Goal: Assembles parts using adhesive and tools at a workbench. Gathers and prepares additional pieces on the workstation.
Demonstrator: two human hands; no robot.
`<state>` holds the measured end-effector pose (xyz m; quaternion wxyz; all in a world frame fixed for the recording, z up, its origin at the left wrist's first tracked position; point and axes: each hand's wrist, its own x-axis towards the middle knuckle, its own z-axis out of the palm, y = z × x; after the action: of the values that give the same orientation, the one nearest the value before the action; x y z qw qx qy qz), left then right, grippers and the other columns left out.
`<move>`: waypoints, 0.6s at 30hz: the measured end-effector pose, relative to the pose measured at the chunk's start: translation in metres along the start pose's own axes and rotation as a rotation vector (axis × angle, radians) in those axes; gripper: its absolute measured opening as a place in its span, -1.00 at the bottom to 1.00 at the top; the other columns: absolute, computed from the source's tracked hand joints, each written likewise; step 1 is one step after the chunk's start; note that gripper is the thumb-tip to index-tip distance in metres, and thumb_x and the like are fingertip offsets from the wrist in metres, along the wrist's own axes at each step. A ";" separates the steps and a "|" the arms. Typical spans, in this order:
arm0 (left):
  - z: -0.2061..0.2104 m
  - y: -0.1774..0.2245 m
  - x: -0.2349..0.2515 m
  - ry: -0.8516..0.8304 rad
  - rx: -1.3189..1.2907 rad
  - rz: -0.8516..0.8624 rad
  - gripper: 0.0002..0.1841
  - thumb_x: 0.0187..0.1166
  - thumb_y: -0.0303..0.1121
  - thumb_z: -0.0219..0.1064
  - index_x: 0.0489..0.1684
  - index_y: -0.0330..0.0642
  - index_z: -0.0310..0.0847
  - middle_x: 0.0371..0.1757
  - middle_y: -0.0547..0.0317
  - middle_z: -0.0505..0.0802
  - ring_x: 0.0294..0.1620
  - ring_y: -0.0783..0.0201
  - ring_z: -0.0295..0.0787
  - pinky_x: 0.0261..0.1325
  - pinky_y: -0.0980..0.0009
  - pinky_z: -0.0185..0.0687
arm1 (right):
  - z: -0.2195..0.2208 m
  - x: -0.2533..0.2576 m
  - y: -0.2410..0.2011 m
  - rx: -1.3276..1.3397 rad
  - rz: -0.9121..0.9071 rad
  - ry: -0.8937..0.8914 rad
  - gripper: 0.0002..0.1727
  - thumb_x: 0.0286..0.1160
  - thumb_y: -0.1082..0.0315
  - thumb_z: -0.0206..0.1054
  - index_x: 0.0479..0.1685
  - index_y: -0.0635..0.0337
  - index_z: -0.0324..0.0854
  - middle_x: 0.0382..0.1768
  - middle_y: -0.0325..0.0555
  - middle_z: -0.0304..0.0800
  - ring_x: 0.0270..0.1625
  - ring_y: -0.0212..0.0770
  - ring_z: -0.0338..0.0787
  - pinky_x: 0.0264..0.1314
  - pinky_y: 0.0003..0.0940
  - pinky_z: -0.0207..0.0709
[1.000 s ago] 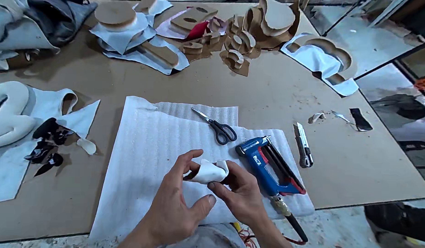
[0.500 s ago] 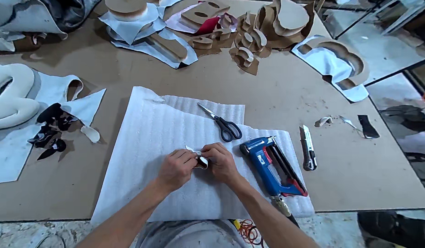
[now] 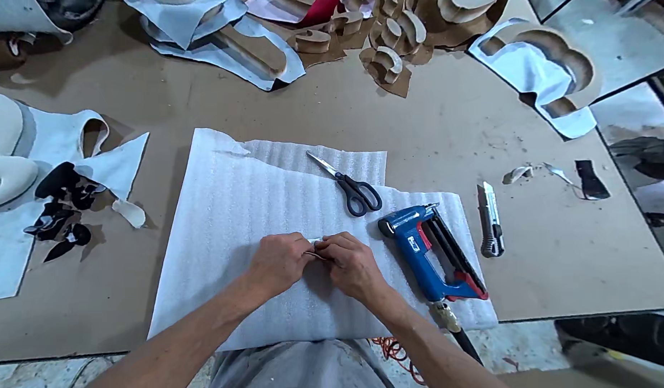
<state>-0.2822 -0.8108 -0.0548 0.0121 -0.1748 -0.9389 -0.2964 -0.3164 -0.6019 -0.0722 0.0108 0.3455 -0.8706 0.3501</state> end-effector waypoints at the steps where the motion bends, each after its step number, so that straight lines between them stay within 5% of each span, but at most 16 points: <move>1: 0.000 0.000 0.003 -0.017 0.015 0.010 -0.84 0.56 -0.27 0.37 -0.32 -0.05 0.87 -0.16 0.25 0.91 -0.14 0.27 0.88 -0.14 0.23 0.81 | 0.002 -0.003 -0.001 -0.015 0.013 0.013 -0.89 0.33 0.42 0.40 -0.42 0.05 0.84 -0.05 -0.33 0.94 0.17 -0.35 0.85 0.26 -0.39 0.73; 5: 0.001 0.008 0.009 -0.096 0.026 -0.112 -0.84 0.59 -0.29 0.35 -0.28 -0.09 0.83 0.44 0.09 0.73 0.46 0.03 0.63 0.42 0.06 0.62 | -0.009 0.004 -0.005 0.011 0.080 -0.074 -0.88 0.39 0.38 0.40 -0.36 0.05 0.87 -0.04 -0.32 0.93 0.10 -0.32 0.85 0.16 -0.33 0.75; 10: 0.020 0.010 -0.002 0.071 -0.072 -0.146 -0.80 0.55 -0.36 0.26 -0.12 -0.14 0.84 -0.12 0.20 0.88 -0.04 0.16 0.79 0.01 0.21 0.72 | -0.017 0.022 -0.006 0.141 0.283 -0.192 -0.93 0.31 0.37 0.46 -0.44 0.04 0.85 0.18 -0.35 0.89 0.10 -0.32 0.83 0.15 -0.19 0.70; 14: 0.030 0.004 -0.006 0.169 -0.098 -0.161 -0.76 0.57 -0.30 0.24 -0.13 -0.12 0.87 -0.14 0.25 0.91 -0.15 0.24 0.77 -0.10 0.30 0.68 | -0.001 0.015 -0.010 0.101 0.346 -0.021 -0.92 0.23 0.37 0.45 -0.39 -0.01 0.84 -0.12 -0.40 0.93 -0.16 -0.35 0.79 -0.12 -0.30 0.66; 18: 0.038 0.001 0.000 0.237 -0.085 -0.180 -0.77 0.52 -0.32 0.22 -0.29 -0.12 0.84 -0.17 0.24 0.91 -0.20 0.24 0.77 -0.16 0.31 0.67 | 0.009 0.019 -0.005 0.081 0.360 0.051 -0.93 0.20 0.35 0.45 -0.41 -0.02 0.85 -0.19 -0.41 0.95 -0.24 -0.39 0.80 -0.20 -0.35 0.65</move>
<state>-0.2789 -0.7889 -0.0860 0.0887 -0.0542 -0.9293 -0.3545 -0.3258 -0.6211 -0.0707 -0.0438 0.1754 -0.9030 0.3897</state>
